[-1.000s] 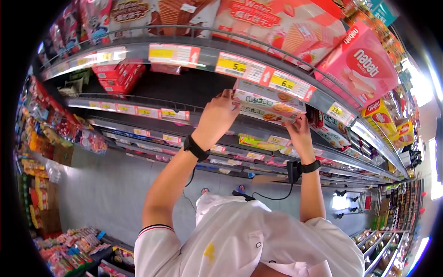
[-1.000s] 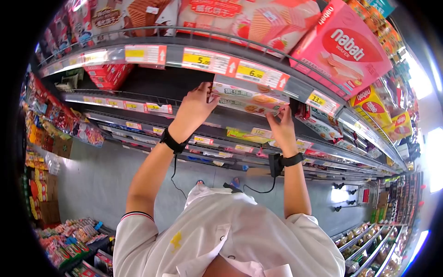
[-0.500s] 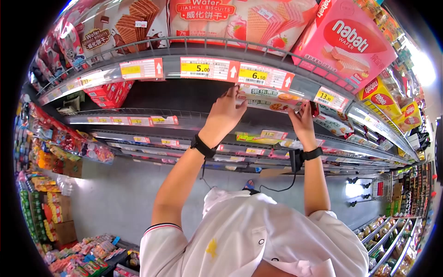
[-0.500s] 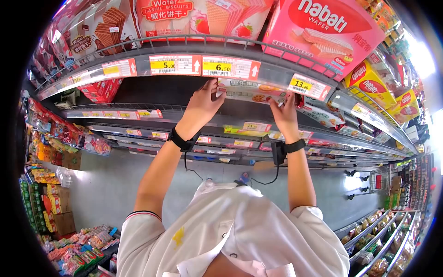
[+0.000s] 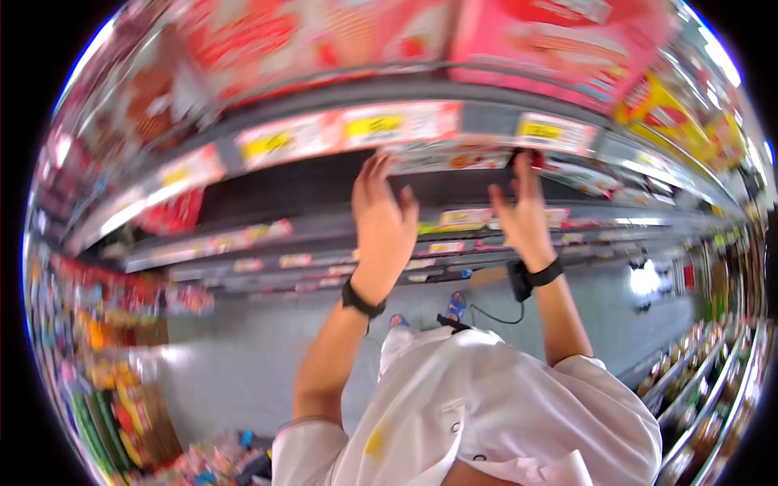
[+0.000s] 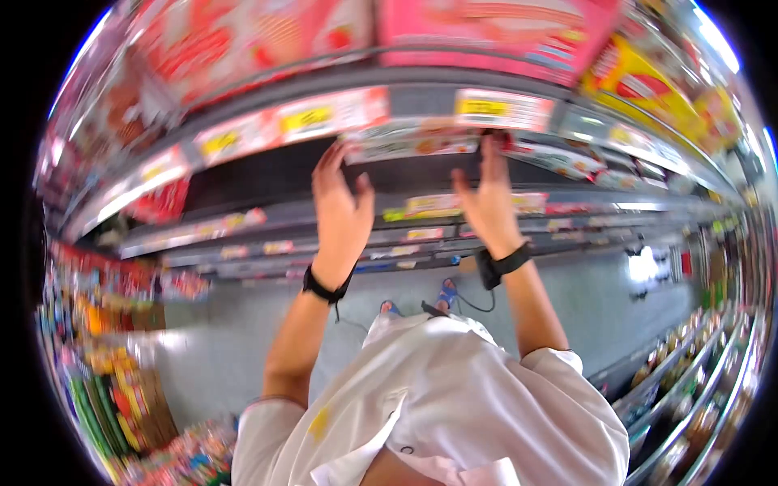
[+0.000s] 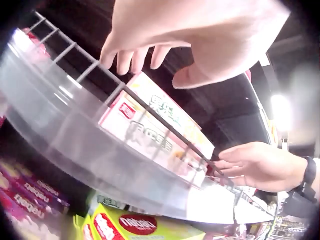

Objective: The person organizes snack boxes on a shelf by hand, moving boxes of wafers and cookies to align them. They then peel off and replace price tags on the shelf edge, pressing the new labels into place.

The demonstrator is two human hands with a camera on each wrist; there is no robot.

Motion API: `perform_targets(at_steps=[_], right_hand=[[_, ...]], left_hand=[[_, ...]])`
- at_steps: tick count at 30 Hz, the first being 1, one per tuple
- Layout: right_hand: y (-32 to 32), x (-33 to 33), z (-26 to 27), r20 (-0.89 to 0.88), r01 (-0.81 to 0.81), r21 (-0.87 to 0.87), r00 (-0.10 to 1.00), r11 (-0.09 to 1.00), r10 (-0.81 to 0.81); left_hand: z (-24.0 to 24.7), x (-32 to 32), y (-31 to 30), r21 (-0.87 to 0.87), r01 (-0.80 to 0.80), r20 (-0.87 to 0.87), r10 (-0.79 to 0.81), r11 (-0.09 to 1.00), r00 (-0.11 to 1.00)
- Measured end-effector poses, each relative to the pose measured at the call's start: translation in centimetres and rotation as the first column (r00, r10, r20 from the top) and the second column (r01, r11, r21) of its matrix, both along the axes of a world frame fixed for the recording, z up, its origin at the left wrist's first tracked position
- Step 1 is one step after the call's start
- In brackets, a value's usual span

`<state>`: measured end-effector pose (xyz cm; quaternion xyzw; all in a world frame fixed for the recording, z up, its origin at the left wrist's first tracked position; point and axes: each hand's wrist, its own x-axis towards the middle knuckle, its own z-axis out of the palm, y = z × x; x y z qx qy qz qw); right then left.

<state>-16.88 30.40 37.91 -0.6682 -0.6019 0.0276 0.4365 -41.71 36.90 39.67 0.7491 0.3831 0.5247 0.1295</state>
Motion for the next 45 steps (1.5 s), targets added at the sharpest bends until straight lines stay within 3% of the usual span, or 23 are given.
perform_targets(at_steps=[2,6,11,14,15,18,21,24,27,29,32,35,39,42,43,45], right_hand=[[-2.2,-0.1,1.2,0.036,0.022,-0.044,0.999,0.999,-0.020],[-6.0,1.4,1.3,-0.066,0.107,0.015,0.992,0.994,-0.105],[-10.1,6.7,1.5,-0.110,0.234,0.046,0.967,0.971,-0.228],[-11.4,11.1,1.3,-0.137,0.286,0.108,0.953,0.952,-0.271],[-11.6,12.7,1.2,-0.148,0.298,0.133,0.949,0.945,-0.278],[-11.8,16.8,1.6,-0.210,0.314,0.147,0.937,0.938,-0.280],[-11.9,20.3,1.4,-0.385,0.207,0.151,0.913,0.967,-0.135],[-12.0,22.5,1.1,-0.407,0.051,0.197,0.913,0.979,0.034],[-12.1,23.9,0.9,-0.421,-0.058,0.116,0.901,0.992,0.102],[-12.0,24.6,1.0,-0.459,-0.044,0.131,0.883,0.990,0.100],[-11.5,25.9,0.9,-0.417,-0.044,0.104,0.905,0.994,0.083],[-11.2,27.2,1.5,-0.425,-0.130,0.050,0.894,0.990,0.139],[-11.7,27.8,1.8,-0.377,-0.106,0.039,0.919,0.994,0.113],[-11.9,28.2,1.4,-0.390,-0.059,0.089,0.916,0.994,0.090],[-11.9,28.4,1.6,-0.384,-0.061,0.062,0.920,0.996,0.080],[-11.8,28.5,1.9,-0.376,-0.065,0.004,0.925,0.998,0.062]], left_hand=[[-0.3,1.7,-1.7,0.048,0.033,0.048,-0.035,0.998,0.998],[0.3,5.9,-4.7,-0.106,0.295,0.111,-0.283,0.950,0.953],[0.4,11.5,-6.6,-0.292,0.422,0.137,-0.400,0.858,0.906],[1.0,14.5,-7.1,-0.348,0.342,0.046,-0.349,0.873,0.936],[0.2,15.4,-6.4,-0.303,0.311,-0.053,-0.342,0.901,0.938],[-0.6,18.8,-5.4,-0.276,0.237,-0.003,-0.247,0.932,0.969],[-1.0,21.0,-4.4,-0.273,0.129,-0.086,-0.158,0.953,0.984],[-1.4,22.3,-3.3,-0.437,0.111,-0.071,-0.157,0.893,0.985],[-1.8,22.6,-2.0,-0.507,0.169,0.016,-0.187,0.845,0.982],[-0.6,24.0,-2.5,-0.491,0.191,0.054,-0.189,0.850,0.980],[-1.1,23.0,-0.5,-0.504,0.058,-0.076,-0.111,0.862,0.991],[-0.4,23.2,-1.0,-0.586,0.022,-0.046,-0.060,0.810,0.997],[0.5,23.2,-3.0,-0.647,0.084,0.037,-0.079,0.758,0.996],[1.6,24.3,-5.1,-0.670,0.035,0.151,0.089,0.742,0.985],[0.8,22.9,-3.9,-0.691,0.067,0.177,0.079,0.720,0.981],[1.0,22.9,-3.4,-0.712,0.018,0.107,0.083,0.702,0.991]])
